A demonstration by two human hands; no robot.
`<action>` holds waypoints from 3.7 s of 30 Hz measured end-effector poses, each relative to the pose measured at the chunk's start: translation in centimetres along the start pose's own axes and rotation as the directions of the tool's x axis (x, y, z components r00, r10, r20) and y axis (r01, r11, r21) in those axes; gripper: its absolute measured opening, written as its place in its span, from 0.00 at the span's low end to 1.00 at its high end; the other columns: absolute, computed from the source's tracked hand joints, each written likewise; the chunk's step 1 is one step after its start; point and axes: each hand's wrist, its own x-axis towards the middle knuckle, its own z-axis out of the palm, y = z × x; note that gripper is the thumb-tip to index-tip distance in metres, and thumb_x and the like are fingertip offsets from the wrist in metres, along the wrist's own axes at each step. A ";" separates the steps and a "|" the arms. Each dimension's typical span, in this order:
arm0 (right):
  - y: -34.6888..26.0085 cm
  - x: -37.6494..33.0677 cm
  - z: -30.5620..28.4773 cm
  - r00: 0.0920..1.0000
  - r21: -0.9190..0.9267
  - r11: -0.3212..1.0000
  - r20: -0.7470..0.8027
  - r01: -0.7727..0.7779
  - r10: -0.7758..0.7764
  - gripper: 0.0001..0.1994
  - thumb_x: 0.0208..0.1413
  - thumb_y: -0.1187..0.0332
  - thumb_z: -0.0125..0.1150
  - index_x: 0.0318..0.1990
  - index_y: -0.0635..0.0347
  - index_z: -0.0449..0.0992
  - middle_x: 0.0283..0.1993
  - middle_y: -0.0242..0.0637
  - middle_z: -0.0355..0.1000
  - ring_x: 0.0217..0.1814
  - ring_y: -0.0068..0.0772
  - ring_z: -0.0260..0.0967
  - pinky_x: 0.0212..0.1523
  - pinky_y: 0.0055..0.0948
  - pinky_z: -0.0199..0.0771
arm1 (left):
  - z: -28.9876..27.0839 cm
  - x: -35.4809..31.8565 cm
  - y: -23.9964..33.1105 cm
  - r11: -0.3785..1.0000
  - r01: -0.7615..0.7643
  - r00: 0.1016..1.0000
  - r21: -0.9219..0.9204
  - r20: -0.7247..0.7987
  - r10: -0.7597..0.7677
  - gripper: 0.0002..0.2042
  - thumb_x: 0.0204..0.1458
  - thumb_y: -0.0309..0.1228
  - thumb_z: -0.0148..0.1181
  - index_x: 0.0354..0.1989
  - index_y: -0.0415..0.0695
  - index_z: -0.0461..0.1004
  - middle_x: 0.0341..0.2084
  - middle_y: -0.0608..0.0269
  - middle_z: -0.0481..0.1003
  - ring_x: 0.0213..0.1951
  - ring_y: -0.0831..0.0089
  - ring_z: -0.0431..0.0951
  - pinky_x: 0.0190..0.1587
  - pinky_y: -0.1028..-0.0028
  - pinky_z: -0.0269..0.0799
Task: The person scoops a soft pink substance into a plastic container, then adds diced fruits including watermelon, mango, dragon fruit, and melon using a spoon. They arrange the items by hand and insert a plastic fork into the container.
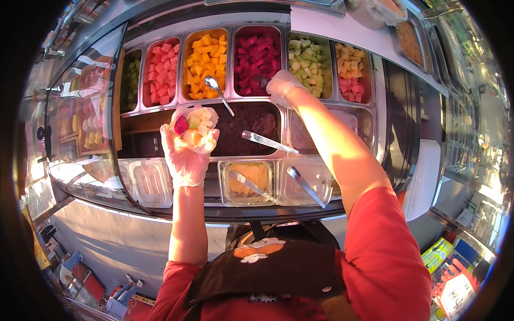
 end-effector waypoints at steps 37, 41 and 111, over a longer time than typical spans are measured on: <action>-23.8 -13.2 1.6 0.614 0.196 0.924 -0.699 -0.327 0.366 0.43 0.54 0.72 0.60 0.75 0.77 0.45 0.21 0.39 0.68 0.16 0.41 0.69 0.20 0.43 0.69 | 1.2 5.7 -3.5 0.979 -0.177 0.976 -0.104 0.107 0.188 0.24 0.57 0.56 0.66 0.52 0.53 0.73 0.51 0.55 0.77 0.52 0.52 0.77 0.62 0.34 0.67; -25.3 -10.9 2.6 0.507 0.157 0.948 -0.815 -0.276 0.283 0.43 0.57 0.72 0.60 0.77 0.71 0.45 0.21 0.38 0.68 0.16 0.41 0.69 0.19 0.42 0.68 | 2.3 6.2 -1.0 0.983 -0.141 0.978 -0.117 0.139 0.157 0.24 0.57 0.56 0.65 0.51 0.52 0.72 0.51 0.56 0.76 0.55 0.52 0.75 0.63 0.32 0.65; -23.4 -3.6 -5.1 0.382 0.354 0.927 -0.879 0.120 0.286 0.17 0.61 0.68 0.68 0.54 0.65 0.78 0.22 0.30 0.69 0.17 0.27 0.65 0.21 0.26 0.63 | -1.2 8.8 10.6 0.998 -0.020 0.999 -0.057 0.024 0.021 0.26 0.61 0.50 0.63 0.63 0.51 0.71 0.65 0.54 0.68 0.67 0.47 0.67 0.69 0.30 0.56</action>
